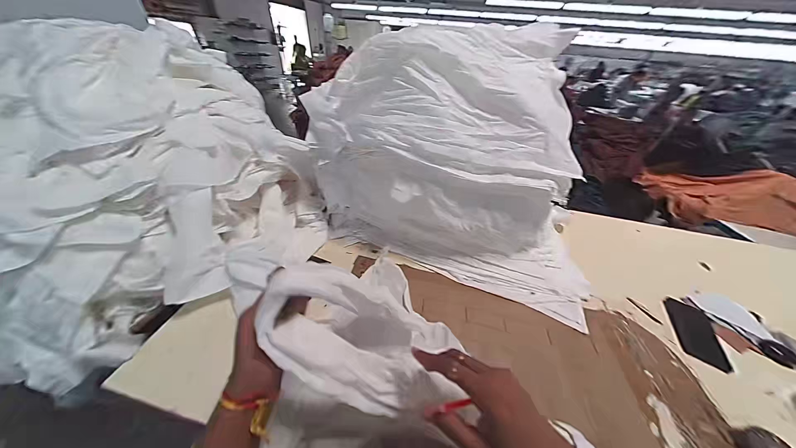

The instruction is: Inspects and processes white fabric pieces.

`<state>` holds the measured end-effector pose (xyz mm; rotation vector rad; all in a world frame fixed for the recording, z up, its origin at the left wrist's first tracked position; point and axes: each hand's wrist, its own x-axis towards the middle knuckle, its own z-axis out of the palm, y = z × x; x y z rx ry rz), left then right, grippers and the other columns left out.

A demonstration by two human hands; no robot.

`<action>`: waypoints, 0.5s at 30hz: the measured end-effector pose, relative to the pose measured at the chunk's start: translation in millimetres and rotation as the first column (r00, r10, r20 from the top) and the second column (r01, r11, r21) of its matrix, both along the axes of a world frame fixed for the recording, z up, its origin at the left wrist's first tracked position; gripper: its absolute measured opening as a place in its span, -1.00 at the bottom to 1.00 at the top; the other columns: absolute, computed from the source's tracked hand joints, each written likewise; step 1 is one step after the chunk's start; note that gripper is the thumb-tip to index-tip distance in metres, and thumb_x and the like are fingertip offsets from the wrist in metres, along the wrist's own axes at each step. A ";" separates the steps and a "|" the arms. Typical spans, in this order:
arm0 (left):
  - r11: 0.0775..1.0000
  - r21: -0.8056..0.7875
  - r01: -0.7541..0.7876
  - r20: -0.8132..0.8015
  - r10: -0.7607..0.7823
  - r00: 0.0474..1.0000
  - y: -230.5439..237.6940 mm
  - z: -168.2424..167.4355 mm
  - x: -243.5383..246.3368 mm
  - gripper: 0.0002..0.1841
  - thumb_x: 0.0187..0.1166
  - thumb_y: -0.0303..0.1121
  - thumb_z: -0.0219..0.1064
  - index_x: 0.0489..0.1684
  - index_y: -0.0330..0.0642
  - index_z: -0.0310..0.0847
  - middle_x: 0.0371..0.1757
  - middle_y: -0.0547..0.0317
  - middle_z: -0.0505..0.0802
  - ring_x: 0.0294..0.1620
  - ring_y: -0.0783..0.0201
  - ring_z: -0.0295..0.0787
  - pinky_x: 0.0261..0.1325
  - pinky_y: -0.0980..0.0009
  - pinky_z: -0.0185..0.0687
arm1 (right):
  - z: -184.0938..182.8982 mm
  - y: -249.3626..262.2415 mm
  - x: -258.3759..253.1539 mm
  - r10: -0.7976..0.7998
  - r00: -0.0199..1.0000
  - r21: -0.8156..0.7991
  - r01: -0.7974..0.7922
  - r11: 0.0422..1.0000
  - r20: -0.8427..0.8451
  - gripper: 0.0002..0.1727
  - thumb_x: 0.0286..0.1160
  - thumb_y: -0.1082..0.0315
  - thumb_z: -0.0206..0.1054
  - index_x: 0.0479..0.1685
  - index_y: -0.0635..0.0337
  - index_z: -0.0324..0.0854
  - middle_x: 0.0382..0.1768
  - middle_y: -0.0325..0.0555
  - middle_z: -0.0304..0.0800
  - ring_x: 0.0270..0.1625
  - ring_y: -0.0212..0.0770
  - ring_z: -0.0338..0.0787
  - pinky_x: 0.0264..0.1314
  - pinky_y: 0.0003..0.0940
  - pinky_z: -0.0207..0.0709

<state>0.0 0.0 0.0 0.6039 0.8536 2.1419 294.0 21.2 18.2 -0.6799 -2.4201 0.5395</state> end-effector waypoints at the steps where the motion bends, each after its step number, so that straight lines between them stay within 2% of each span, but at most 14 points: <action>1: 0.992 0.057 -0.110 0.033 0.108 0.994 -3.8 10.0 -22.3 -0.46 0.88 -0.28 -0.54 -0.07 -0.06 0.50 -0.37 0.46 0.87 -0.30 0.59 0.82 -0.17 0.62 0.78 | 1.9 -1.6 5.8 -0.018 1.000 -0.008 0.018 1.000 0.008 -0.54 0.46 0.21 0.46 0.31 0.21 0.73 0.05 0.08 0.92 -0.12 0.05 0.95 -0.29 0.06 0.74; 2: 0.971 0.118 -0.210 0.090 0.200 0.976 -6.2 19.4 -47.4 -0.45 0.88 -0.22 -0.63 0.02 -0.09 0.40 -0.37 0.43 0.81 -0.33 0.56 0.78 -0.18 0.61 0.75 | 2.6 -2.9 11.2 -0.027 0.999 -0.023 0.028 0.999 0.021 -0.56 0.47 0.21 0.44 0.29 0.23 0.74 0.04 0.10 0.92 -0.13 0.06 0.95 -0.30 0.06 0.73; 3: 0.928 0.161 -0.335 0.154 0.312 0.938 -6.2 27.9 -71.4 -0.44 0.88 -0.18 -0.67 0.09 -0.13 0.36 -0.42 0.38 0.77 -0.45 0.53 0.74 -0.30 0.61 0.72 | 2.0 -3.9 15.9 -0.032 0.999 -0.047 0.033 0.998 0.029 -0.58 0.48 0.21 0.44 0.25 0.24 0.75 0.03 0.12 0.91 -0.15 0.07 0.94 -0.30 0.07 0.71; 4: 0.872 0.176 -0.457 0.209 0.421 0.883 -5.9 35.1 -90.2 -0.43 0.89 -0.11 -0.67 0.22 -0.19 0.30 -0.37 0.30 0.72 -0.51 0.48 0.69 -0.35 0.57 0.68 | 0.7 -4.3 19.7 -0.038 0.999 -0.063 0.040 0.997 0.034 -0.59 0.49 0.21 0.44 0.23 0.25 0.76 0.02 0.12 0.92 -0.16 0.07 0.94 -0.29 0.07 0.72; 5: 0.815 0.165 -0.556 0.263 0.507 0.821 -4.6 41.1 -102.7 -0.38 0.90 0.00 -0.63 0.24 -0.20 0.33 -0.41 0.26 0.72 -0.57 0.45 0.67 -0.43 0.54 0.67 | -1.5 -3.9 22.6 -0.047 0.998 -0.074 0.049 0.996 0.031 -0.60 0.49 0.22 0.45 0.21 0.26 0.78 0.01 0.13 0.91 -0.23 0.05 0.91 -0.32 0.04 0.70; 6: 0.796 0.154 -0.585 0.243 0.544 0.803 -5.2 45.3 -102.2 -0.36 0.89 0.05 -0.61 0.34 -0.18 0.29 -0.31 0.25 0.69 -0.51 0.45 0.64 -0.39 0.54 0.65 | -4.2 -2.9 25.1 -0.057 0.998 -0.084 0.058 0.995 0.022 -0.61 0.50 0.21 0.44 0.21 0.26 0.78 0.01 0.14 0.90 -0.32 0.00 0.85 -0.36 -0.03 0.65; 7: 0.808 0.135 -0.574 0.161 0.553 0.817 -4.7 45.9 -93.2 -0.43 0.90 0.01 -0.57 0.35 -0.14 0.27 -0.24 0.30 0.68 -0.44 0.49 0.66 -0.33 0.55 0.65 | -7.2 -1.2 27.2 -0.065 0.998 -0.089 0.066 0.994 0.004 -0.60 0.50 0.21 0.43 0.22 0.26 0.77 0.03 0.14 0.89 -0.40 -0.07 0.76 -0.42 -0.12 0.56; 8: 0.834 0.098 -0.543 0.055 0.540 0.840 -0.9 43.2 -76.5 -0.54 0.93 -0.10 -0.45 0.24 -0.10 0.36 -0.26 0.37 0.76 -0.43 0.55 0.70 -0.36 0.60 0.66 | -8.4 -0.3 28.5 -0.074 0.997 -0.091 0.072 0.993 -0.020 -0.57 0.50 0.20 0.44 0.25 0.27 0.76 0.07 0.16 0.88 -0.43 -0.13 0.72 -0.44 -0.19 0.54; 9: 0.901 0.082 -0.426 -0.116 0.433 0.894 0.9 32.0 -56.6 -0.64 0.92 -0.25 -0.30 0.36 -0.14 0.36 -0.08 0.40 0.81 -0.23 0.61 0.77 -0.19 0.63 0.72 | -8.6 0.2 28.9 -0.080 0.995 -0.091 0.074 0.993 -0.066 -0.53 0.48 0.20 0.45 0.30 0.31 0.72 0.11 0.21 0.84 -0.45 -0.20 0.65 -0.44 -0.28 0.48; 10: 0.968 0.073 -0.239 -0.315 0.250 0.915 1.9 16.5 -36.3 -0.60 0.85 -0.37 -0.14 0.58 -0.29 0.22 0.21 0.37 0.75 0.08 0.62 0.74 0.11 0.61 0.71 | -7.6 0.7 28.7 -0.082 0.989 -0.079 0.072 0.994 -0.124 -0.47 0.48 0.18 0.46 0.36 0.32 0.67 0.18 0.24 0.79 -0.40 -0.28 0.62 -0.41 -0.40 0.46; 11: 0.997 0.075 -0.006 -0.459 0.039 0.888 3.8 1.4 -14.7 -0.51 0.74 -0.42 0.08 0.61 -0.40 0.19 0.39 0.34 0.70 0.32 0.59 0.66 0.37 0.55 0.62 | -8.0 1.9 28.6 -0.074 0.981 -0.054 0.066 0.996 -0.181 -0.42 0.52 0.11 0.45 0.45 0.26 0.60 0.27 0.22 0.70 -0.33 -0.42 0.56 -0.35 -0.59 0.40; 12: 0.973 0.058 0.223 -0.541 -0.158 0.826 5.2 -10.4 8.9 -0.47 0.61 -0.34 0.32 0.52 -0.36 0.35 0.41 0.39 0.75 0.39 0.58 0.65 0.45 0.51 0.58 | -8.1 3.7 27.7 -0.069 0.974 -0.009 0.069 0.998 -0.215 -0.35 0.55 -0.01 0.43 0.54 0.16 0.51 0.35 0.17 0.60 -0.27 -0.51 0.52 -0.31 -0.72 0.35; 13: 0.900 0.023 0.435 -0.594 -0.337 0.731 4.5 -17.8 31.4 -0.52 0.52 -0.28 0.43 0.40 -0.25 0.54 0.33 0.46 0.81 0.34 0.60 0.69 0.42 0.53 0.60 | -8.0 5.6 25.5 -0.079 0.972 0.059 0.095 0.994 -0.222 -0.27 0.52 -0.14 0.41 0.61 0.03 0.45 0.38 0.11 0.52 -0.30 -0.57 0.48 -0.36 -0.79 0.29; 15: 0.639 -0.026 0.769 -0.619 -0.615 0.489 2.4 -20.5 60.3 -0.71 0.58 -0.34 0.39 0.22 -0.09 0.66 0.18 0.50 0.87 0.22 0.63 0.75 0.30 0.57 0.65 | -5.2 4.2 22.5 -0.157 0.979 0.199 0.181 0.963 -0.130 -0.16 0.37 -0.31 0.43 0.64 -0.10 0.47 0.33 0.17 0.53 -0.42 -0.44 0.53 -0.52 -0.64 0.35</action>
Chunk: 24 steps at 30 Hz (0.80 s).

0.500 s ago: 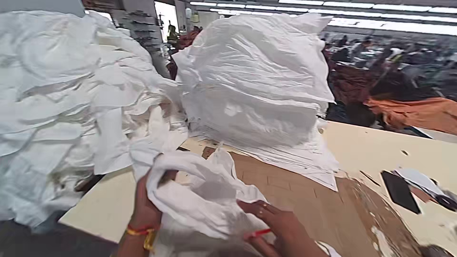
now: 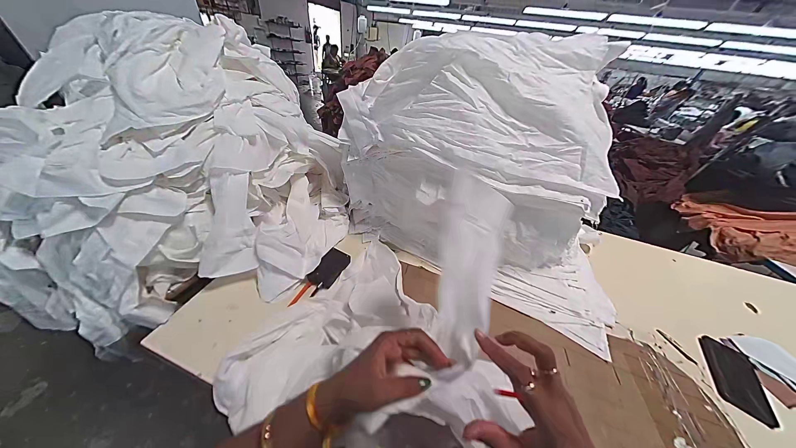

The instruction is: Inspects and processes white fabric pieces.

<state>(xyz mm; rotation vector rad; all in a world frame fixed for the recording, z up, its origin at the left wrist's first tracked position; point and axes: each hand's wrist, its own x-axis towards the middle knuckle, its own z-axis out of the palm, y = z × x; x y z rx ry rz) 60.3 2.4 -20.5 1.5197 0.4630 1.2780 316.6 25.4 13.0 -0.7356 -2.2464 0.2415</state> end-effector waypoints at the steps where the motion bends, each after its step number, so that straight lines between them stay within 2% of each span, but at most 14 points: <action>1: 0.991 0.001 0.135 0.007 -0.135 0.991 -0.6 2.5 6.0 -0.75 0.60 -0.44 0.33 0.19 -0.12 0.65 0.18 0.43 0.88 0.24 0.59 0.76 0.33 0.53 0.65 | 0.5 -1.9 -0.7 -0.043 0.997 0.026 0.041 0.999 0.070 -0.20 0.29 -0.22 0.54 0.55 -0.04 0.59 0.26 0.26 0.60 -0.51 -0.30 0.58 -0.61 -0.46 0.40; 3: 0.982 0.027 0.187 -0.003 -0.187 0.982 0.2 10.8 4.3 -0.80 0.58 -0.52 0.26 0.08 -0.18 0.65 0.15 0.31 0.91 0.28 0.48 0.80 0.38 0.44 0.66 | -2.7 -1.6 -0.5 -0.140 0.967 0.042 0.134 0.990 0.214 -0.48 -0.01 0.22 0.66 0.08 0.17 0.83 0.12 0.36 0.75 -0.62 0.02 0.72 -0.72 -0.09 0.51; 4: 0.986 0.053 0.155 -0.040 -0.153 0.987 1.7 15.6 -1.8 -0.83 0.55 -0.54 0.24 -0.01 -0.20 0.65 0.09 0.28 0.93 0.26 0.45 0.83 0.37 0.41 0.69 | -4.7 0.1 0.8 -0.196 0.935 0.052 0.189 0.981 0.295 -0.60 -0.08 0.32 0.65 -0.12 0.22 0.84 0.06 0.34 0.79 -0.62 0.12 0.77 -0.72 0.01 0.55; 7: 0.963 0.267 -0.027 -0.254 0.098 0.962 2.8 26.6 -32.0 -0.88 0.53 -0.53 0.22 -0.15 -0.27 0.67 -0.03 0.24 0.93 0.13 0.54 0.84 0.25 0.54 0.72 | -4.4 6.6 17.0 -0.255 0.844 0.033 0.272 0.962 0.472 -0.69 -0.02 0.25 0.61 -0.37 0.32 0.78 -0.27 0.23 0.83 -0.52 0.22 0.82 -0.62 0.15 0.55; 9: 0.840 0.506 -0.193 -0.418 0.435 0.798 -4.7 31.2 -58.4 -0.77 0.58 -0.36 0.29 -0.02 -0.34 0.71 -0.09 0.10 0.93 0.00 0.51 0.84 0.15 0.58 0.69 | 0.3 10.7 35.7 -0.177 0.813 -0.093 0.272 0.958 0.555 -0.69 0.18 0.23 0.56 -0.51 0.37 0.72 -0.49 0.21 0.79 -0.45 0.28 0.83 -0.51 0.27 0.53; 11: 0.702 0.657 -0.276 -0.501 0.680 0.535 -13.7 33.4 -86.3 -0.52 0.60 -0.03 0.33 0.22 -0.27 0.70 0.00 0.06 0.93 -0.01 0.43 0.84 0.13 0.48 0.70 | -3.6 20.6 54.0 -0.039 0.861 -0.125 0.119 0.985 0.508 -0.66 0.26 0.17 0.44 -0.60 0.31 0.67 -0.65 0.10 0.68 -0.57 0.16 0.76 -0.61 0.14 0.47; 14: 0.485 0.814 -0.319 -0.417 0.871 0.259 -17.4 19.3 -114.4 -0.38 0.54 0.20 0.30 -0.03 -0.30 0.81 -0.16 -0.11 0.94 -0.28 0.17 0.83 -0.15 0.30 0.70 | -4.9 33.4 61.0 0.206 0.913 -0.201 -0.141 0.969 0.351 -0.58 0.47 0.03 0.29 -0.47 0.24 0.68 -0.72 -0.12 0.54 -0.70 -0.22 0.49 -0.65 -0.27 0.32; 15: 0.427 0.850 -0.309 -0.377 0.902 0.210 -15.5 8.1 -122.0 -0.35 0.56 0.23 0.28 -0.14 -0.33 0.81 -0.24 -0.17 0.93 -0.34 0.09 0.84 -0.23 0.24 0.68 | -4.0 35.3 57.0 0.247 0.908 -0.235 -0.173 0.956 0.338 -0.57 0.50 0.01 0.27 -0.44 0.24 0.69 -0.72 -0.14 0.54 -0.70 -0.26 0.47 -0.64 -0.30 0.31; 17: 0.348 0.901 -0.258 -0.322 0.936 0.139 -5.9 -23.5 -137.3 -0.31 0.60 0.24 0.22 -0.35 -0.38 0.81 -0.37 -0.20 0.91 -0.39 0.01 0.89 -0.33 0.16 0.72 | -4.9 38.2 43.5 0.252 0.886 -0.317 -0.129 0.940 0.388 -0.55 0.50 0.01 0.30 -0.45 0.28 0.68 -0.72 -0.07 0.55 -0.67 -0.15 0.54 -0.62 -0.18 0.34; 19: 0.399 0.896 -0.195 -0.390 0.917 0.083 4.2 -57.7 -149.2 -0.35 0.66 0.13 0.17 -0.42 -0.41 0.79 -0.34 -0.22 0.91 -0.33 -0.13 0.93 -0.36 0.01 0.76 | -4.4 42.8 26.0 0.198 0.820 -0.430 0.064 0.901 0.537 -0.52 0.57 0.03 0.32 -0.36 0.38 0.69 -0.57 0.12 0.66 -0.45 0.12 0.70 -0.39 0.11 0.43; 20: 0.489 0.853 -0.183 -0.488 0.871 0.051 6.6 -69.1 -153.3 -0.42 0.65 0.03 0.18 -0.37 -0.43 0.78 -0.24 -0.26 0.91 -0.22 -0.24 0.93 -0.29 -0.10 0.77 | -5.2 46.7 16.9 0.170 0.776 -0.460 0.169 0.872 0.608 -0.50 0.61 0.02 0.31 -0.29 0.42 0.69 -0.46 0.21 0.71 -0.30 0.22 0.75 -0.24 0.21 0.44; 22: 0.700 0.662 -0.268 -0.718 0.695 0.040 6.9 -73.8 -154.6 -0.65 0.52 -0.22 0.36 -0.08 -0.42 0.78 0.20 -0.39 0.82 0.27 -0.49 0.72 0.10 -0.37 0.63 | -16.8 54.8 7.5 0.123 0.760 -0.463 0.251 0.850 0.639 -0.49 0.61 0.01 0.31 -0.18 0.44 0.69 -0.32 0.27 0.77 -0.14 0.29 0.79 -0.11 0.28 0.47; 23: 0.738 0.595 -0.318 -0.761 0.645 0.072 5.8 -73.9 -152.3 -0.67 0.45 -0.32 0.41 0.05 -0.39 0.77 0.37 -0.42 0.72 0.46 -0.55 0.54 0.30 -0.45 0.47 | -25.2 56.0 6.7 0.110 0.787 -0.467 0.241 0.851 0.607 -0.51 0.59 0.03 0.33 -0.12 0.43 0.70 -0.28 0.26 0.79 -0.11 0.28 0.80 -0.09 0.28 0.49; 24: 0.717 0.605 -0.345 -0.731 0.673 0.117 3.5 -76.0 -146.9 -0.64 0.38 -0.36 0.37 0.09 -0.35 0.77 0.41 -0.42 0.69 0.52 -0.56 0.47 0.39 -0.48 0.36 | -34.1 55.1 7.7 0.099 0.826 -0.469 0.213 0.857 0.555 -0.53 0.55 0.06 0.37 -0.05 0.42 0.70 -0.24 0.26 0.80 -0.12 0.26 0.80 -0.08 0.26 0.51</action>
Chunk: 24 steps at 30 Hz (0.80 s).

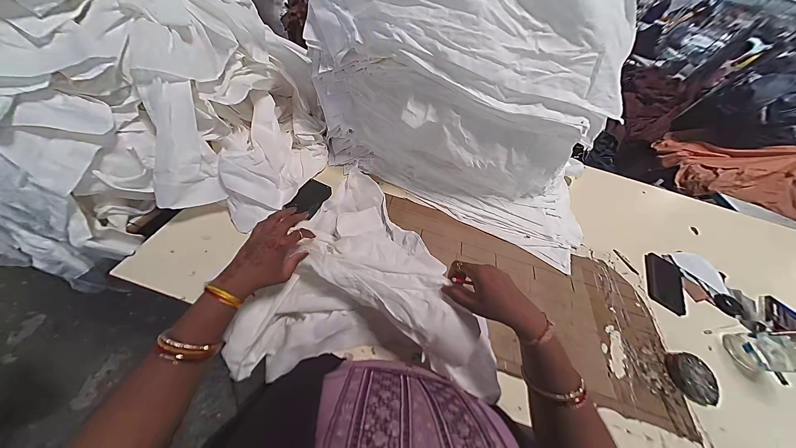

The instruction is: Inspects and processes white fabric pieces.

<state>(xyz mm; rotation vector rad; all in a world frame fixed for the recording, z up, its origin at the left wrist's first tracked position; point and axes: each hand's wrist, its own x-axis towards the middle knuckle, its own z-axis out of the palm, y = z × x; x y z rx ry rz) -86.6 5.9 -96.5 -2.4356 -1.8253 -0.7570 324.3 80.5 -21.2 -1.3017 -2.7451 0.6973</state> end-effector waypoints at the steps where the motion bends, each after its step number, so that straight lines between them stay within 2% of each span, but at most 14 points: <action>1: 0.995 0.097 0.013 0.049 -0.018 0.999 -2.0 -1.1 9.9 -0.62 0.32 -0.37 0.27 0.08 -0.33 0.78 0.36 -0.38 0.73 0.49 -0.51 0.53 0.42 -0.43 0.37 | -8.4 -1.0 1.6 0.007 0.997 0.029 -0.005 1.000 -0.079 -0.52 0.48 0.09 0.44 0.06 0.40 0.69 -0.15 0.27 0.80 -0.13 0.25 0.80 -0.08 0.23 0.56; 4: 0.970 0.219 0.103 0.241 -0.156 0.958 -16.1 11.2 64.5 -0.69 0.47 -0.43 0.15 -0.02 -0.36 0.77 0.15 -0.23 0.85 0.26 -0.18 0.77 0.37 -0.04 0.60 | -19.6 -11.9 0.1 -0.001 0.991 0.074 0.011 0.997 -0.130 -0.29 0.22 0.10 0.64 0.33 0.29 0.50 0.27 0.41 0.55 -0.16 0.23 0.78 -0.24 0.08 0.62; 6: 0.960 0.216 0.176 0.330 -0.241 0.913 -24.4 16.0 107.1 -0.74 0.53 -0.41 0.19 -0.08 -0.37 0.77 0.02 -0.17 0.87 0.05 -0.02 0.85 0.16 0.15 0.74 | -21.9 -18.5 -3.0 0.007 0.993 0.056 0.000 0.998 -0.122 -0.25 0.13 0.13 0.69 0.32 0.30 0.50 0.36 0.47 0.48 -0.20 0.24 0.79 -0.28 0.08 0.64; 8: 0.959 0.199 0.204 0.359 -0.265 0.895 -27.2 13.6 144.0 -0.78 0.54 -0.39 0.28 -0.14 -0.36 0.79 -0.08 -0.11 0.88 -0.12 0.03 0.86 -0.02 0.22 0.78 | -27.7 -20.7 -4.8 0.016 0.997 0.035 -0.013 0.999 -0.071 -0.31 0.15 0.12 0.68 0.26 0.29 0.56 0.35 0.45 0.50 -0.12 0.27 0.80 -0.20 0.11 0.65; 10: 0.972 0.035 0.233 0.349 -0.231 0.908 -25.7 12.6 167.1 -0.78 0.55 -0.37 0.36 -0.10 -0.38 0.77 -0.07 -0.18 0.86 -0.08 -0.07 0.86 0.03 0.13 0.78 | -36.3 -18.8 -5.2 0.005 1.000 0.024 -0.004 1.000 -0.023 -0.43 0.29 0.14 0.61 0.22 0.31 0.64 0.34 0.41 0.56 0.15 0.37 0.74 0.04 0.22 0.62; 11: 0.960 -0.117 0.254 0.321 -0.205 0.925 -23.9 15.0 172.3 -0.74 0.58 -0.36 0.37 -0.02 -0.43 0.75 0.02 -0.27 0.84 0.05 -0.17 0.83 0.16 0.04 0.73 | -41.9 -17.4 -5.9 0.002 1.000 0.042 -0.001 0.999 -0.024 -0.50 0.37 0.17 0.55 0.20 0.35 0.67 0.32 0.41 0.61 0.26 0.42 0.68 0.14 0.27 0.57; 13: 0.879 -0.405 0.252 0.215 -0.177 0.960 -17.5 20.2 176.3 -0.65 0.67 -0.33 0.31 0.19 -0.48 0.64 0.22 -0.39 0.74 0.29 -0.29 0.70 0.33 -0.08 0.60 | -54.9 -14.8 -5.8 0.025 0.996 0.133 -0.014 0.991 -0.080 -0.65 0.47 0.29 0.42 0.07 0.42 0.74 0.20 0.38 0.73 0.30 0.47 0.67 0.21 0.32 0.55; 14: 0.843 -0.490 0.222 0.165 -0.160 0.973 -15.1 21.2 177.0 -0.60 0.70 -0.31 0.29 0.31 -0.49 0.57 0.31 -0.41 0.69 0.36 -0.32 0.66 0.35 -0.10 0.59 | -60.9 -14.5 -5.1 0.060 0.988 0.204 -0.030 0.979 -0.145 -0.72 0.49 0.35 0.37 -0.03 0.43 0.77 0.07 0.36 0.80 0.22 0.47 0.72 0.15 0.32 0.58; 16: 0.825 -0.540 0.168 0.127 -0.118 0.985 -13.4 20.6 176.1 -0.53 0.73 -0.31 0.25 0.45 -0.51 0.46 0.40 -0.43 0.63 0.40 -0.34 0.63 0.33 -0.12 0.59 | -63.9 -17.5 -6.6 0.153 0.947 0.349 -0.048 0.936 -0.282 -0.77 0.43 0.39 0.29 -0.16 0.37 0.78 -0.24 0.20 0.86 -0.08 0.35 0.85 -0.16 0.23 0.67; 18: 0.856 -0.495 0.150 0.151 -0.086 0.985 -15.2 21.4 177.2 -0.59 0.71 -0.42 0.19 0.44 -0.52 0.46 0.41 -0.43 0.63 0.40 -0.34 0.63 0.32 -0.10 0.60 | -53.4 -28.8 -12.2 0.237 0.910 0.436 -0.071 0.897 -0.340 -0.72 0.48 0.32 0.17 -0.17 0.35 0.72 -0.47 0.09 0.77 -0.42 0.17 0.84 -0.50 0.10 0.62; 20: 0.927 -0.361 0.102 0.195 -0.031 0.980 -17.5 24.5 180.3 -0.65 0.57 -0.56 0.18 0.28 -0.51 0.56 0.30 -0.41 0.70 0.30 -0.31 0.70 0.21 -0.06 0.66 | -39.1 -43.6 -23.0 0.301 0.873 0.501 -0.078 0.862 -0.383 -0.68 0.63 0.23 0.05 -0.16 0.29 0.63 -0.67 -0.06 0.62 -0.70 -0.07 0.69 -0.74 -0.12 0.48; 22: 0.990 -0.139 0.023 0.252 0.013 0.968 -15.2 26.5 180.7 -0.69 0.34 -0.60 0.31 0.06 -0.49 0.65 0.13 -0.37 0.77 0.14 -0.29 0.78 0.08 -0.01 0.72 | -24.1 -55.7 -32.8 0.317 0.827 0.481 -0.065 0.874 -0.465 -0.64 0.77 0.13 -0.02 -0.15 0.22 0.54 -0.72 -0.16 0.48 -0.76 -0.24 0.52 -0.76 -0.33 0.36; 23: 0.997 -0.074 0.001 0.289 0.021 0.957 -13.2 29.8 178.9 -0.68 0.25 -0.62 0.34 0.00 -0.49 0.65 0.09 -0.37 0.77 0.11 -0.29 0.77 0.10 -0.01 0.70 | -17.3 -58.3 -34.3 0.312 0.798 0.437 -0.069 0.897 -0.515 -0.62 0.77 0.07 0.02 -0.14 0.22 0.52 -0.72 -0.18 0.46 -0.76 -0.30 0.47 -0.73 -0.40 0.34; 24: 1.000 -0.027 -0.001 0.333 0.010 0.943 -11.0 33.5 175.9 -0.69 0.20 -0.65 0.35 -0.05 -0.49 0.65 0.04 -0.37 0.77 0.09 -0.30 0.76 0.13 -0.02 0.68 | -10.4 -57.6 -32.9 0.297 0.769 0.371 -0.084 0.925 -0.566 -0.61 0.69 0.02 0.16 -0.13 0.24 0.51 -0.72 -0.19 0.48 -0.75 -0.36 0.46 -0.70 -0.47 0.35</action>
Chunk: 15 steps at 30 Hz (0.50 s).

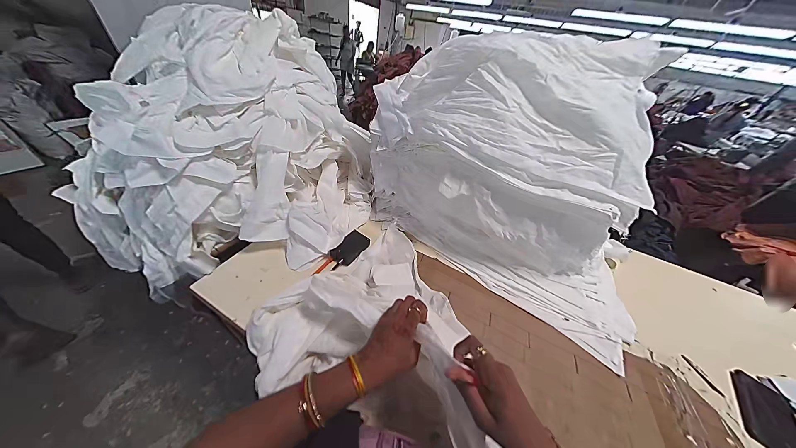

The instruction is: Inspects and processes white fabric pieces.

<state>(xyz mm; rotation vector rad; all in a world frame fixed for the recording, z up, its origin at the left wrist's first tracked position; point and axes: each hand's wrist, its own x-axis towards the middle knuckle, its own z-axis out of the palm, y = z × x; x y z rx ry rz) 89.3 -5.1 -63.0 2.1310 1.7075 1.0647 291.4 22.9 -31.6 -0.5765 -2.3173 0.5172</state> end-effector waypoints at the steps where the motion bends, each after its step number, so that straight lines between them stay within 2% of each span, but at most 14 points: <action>1: 0.999 0.033 0.018 0.033 -0.019 0.999 1.9 3.5 -4.3 -0.71 0.17 -0.68 0.35 -0.10 -0.50 0.66 -0.01 -0.38 0.78 0.05 -0.29 0.77 0.14 -0.01 0.67 | 6.8 3.9 3.6 0.026 0.999 -0.083 -0.028 0.996 -0.025 -0.59 0.55 0.01 0.34 -0.14 0.25 0.51 -0.71 -0.21 0.52 -0.73 -0.44 0.45 -0.65 -0.55 0.36; 3: 0.993 -0.035 0.109 0.089 -0.106 0.990 2.6 10.4 -15.9 -0.76 0.24 -0.68 0.32 -0.12 -0.54 0.65 -0.11 -0.38 0.76 -0.02 -0.25 0.75 0.12 0.02 0.64 | 17.7 16.8 16.0 0.015 1.000 -0.132 -0.013 0.991 0.017 -0.53 0.31 0.01 0.52 -0.17 0.26 0.58 -0.70 -0.24 0.60 -0.72 -0.50 0.48 -0.63 -0.59 0.36; 4: 0.978 -0.139 0.158 0.122 -0.141 0.982 1.1 14.2 -21.8 -0.77 0.33 -0.65 0.30 -0.07 -0.56 0.64 -0.10 -0.38 0.74 -0.03 -0.20 0.72 0.12 0.07 0.61 | 21.1 22.5 22.8 -0.018 0.998 -0.084 0.023 0.996 0.065 -0.52 0.27 -0.01 0.52 -0.17 0.27 0.63 -0.68 -0.18 0.65 -0.72 -0.41 0.53 -0.64 -0.49 0.39; 7: 0.950 -0.236 0.205 0.118 -0.181 0.976 -3.6 16.5 -29.4 -0.78 0.42 -0.60 0.31 -0.05 -0.54 0.65 -0.08 -0.37 0.77 0.01 -0.18 0.75 0.17 0.07 0.62 | 27.0 26.0 31.9 -0.108 0.982 0.006 0.109 0.994 0.157 -0.65 0.30 0.10 0.48 -0.23 0.27 0.75 -0.58 -0.06 0.78 -0.63 -0.19 0.69 -0.58 -0.25 0.49; 9: 0.965 -0.203 0.167 0.073 -0.155 0.985 -5.7 17.7 -27.4 -0.79 0.39 -0.62 0.31 -0.06 -0.51 0.68 -0.08 -0.34 0.79 0.05 -0.21 0.76 0.22 0.01 0.63 | 27.6 21.6 29.0 -0.167 0.977 0.014 0.167 0.986 0.130 -0.69 0.33 0.14 0.46 -0.27 0.26 0.78 -0.52 -0.05 0.84 -0.57 -0.19 0.77 -0.53 -0.22 0.54; 10: 0.974 -0.173 0.148 0.062 -0.139 0.988 -6.1 17.9 -26.4 -0.79 0.38 -0.62 0.30 -0.08 -0.49 0.70 -0.08 -0.33 0.81 0.06 -0.21 0.78 0.22 0.01 0.64 | 26.3 21.2 28.2 -0.193 0.977 0.016 0.192 0.981 0.091 -0.69 0.32 0.13 0.46 -0.29 0.24 0.79 -0.51 -0.08 0.85 -0.54 -0.25 0.78 -0.51 -0.28 0.55; 12: 0.983 -0.117 0.143 0.071 -0.136 0.988 -7.8 19.6 -24.2 -0.79 0.36 -0.65 0.29 -0.09 -0.48 0.72 -0.08 -0.32 0.83 0.07 -0.20 0.80 0.23 0.00 0.65 | 25.2 25.5 31.7 -0.205 0.979 -0.018 0.205 0.979 -0.008 -0.69 0.30 0.11 0.47 -0.35 0.23 0.80 -0.50 -0.19 0.86 -0.49 -0.50 0.74 -0.44 -0.54 0.52; 14: 0.984 -0.004 0.179 0.066 -0.179 0.982 -13.0 20.8 -19.8 -0.80 0.34 -0.67 0.27 -0.14 -0.46 0.74 -0.13 -0.28 0.86 -0.03 -0.15 0.85 0.11 0.03 0.72 | 26.7 32.3 41.3 -0.153 0.981 -0.109 0.141 0.984 -0.115 -0.72 0.29 0.14 0.51 -0.39 0.22 0.79 -0.47 -0.35 0.85 -0.43 -0.77 0.66 -0.32 -0.81 0.49; 15: 0.974 0.064 0.215 0.049 -0.219 0.975 -16.4 21.0 -16.9 -0.81 0.35 -0.67 0.27 -0.16 -0.45 0.74 -0.17 -0.25 0.86 -0.09 -0.12 0.88 0.05 0.07 0.75 | 28.8 35.2 47.7 -0.123 0.981 -0.159 0.099 0.982 -0.147 -0.75 0.30 0.15 0.52 -0.39 0.19 0.79 -0.44 -0.43 0.86 -0.39 -0.84 0.67 -0.27 -0.86 0.51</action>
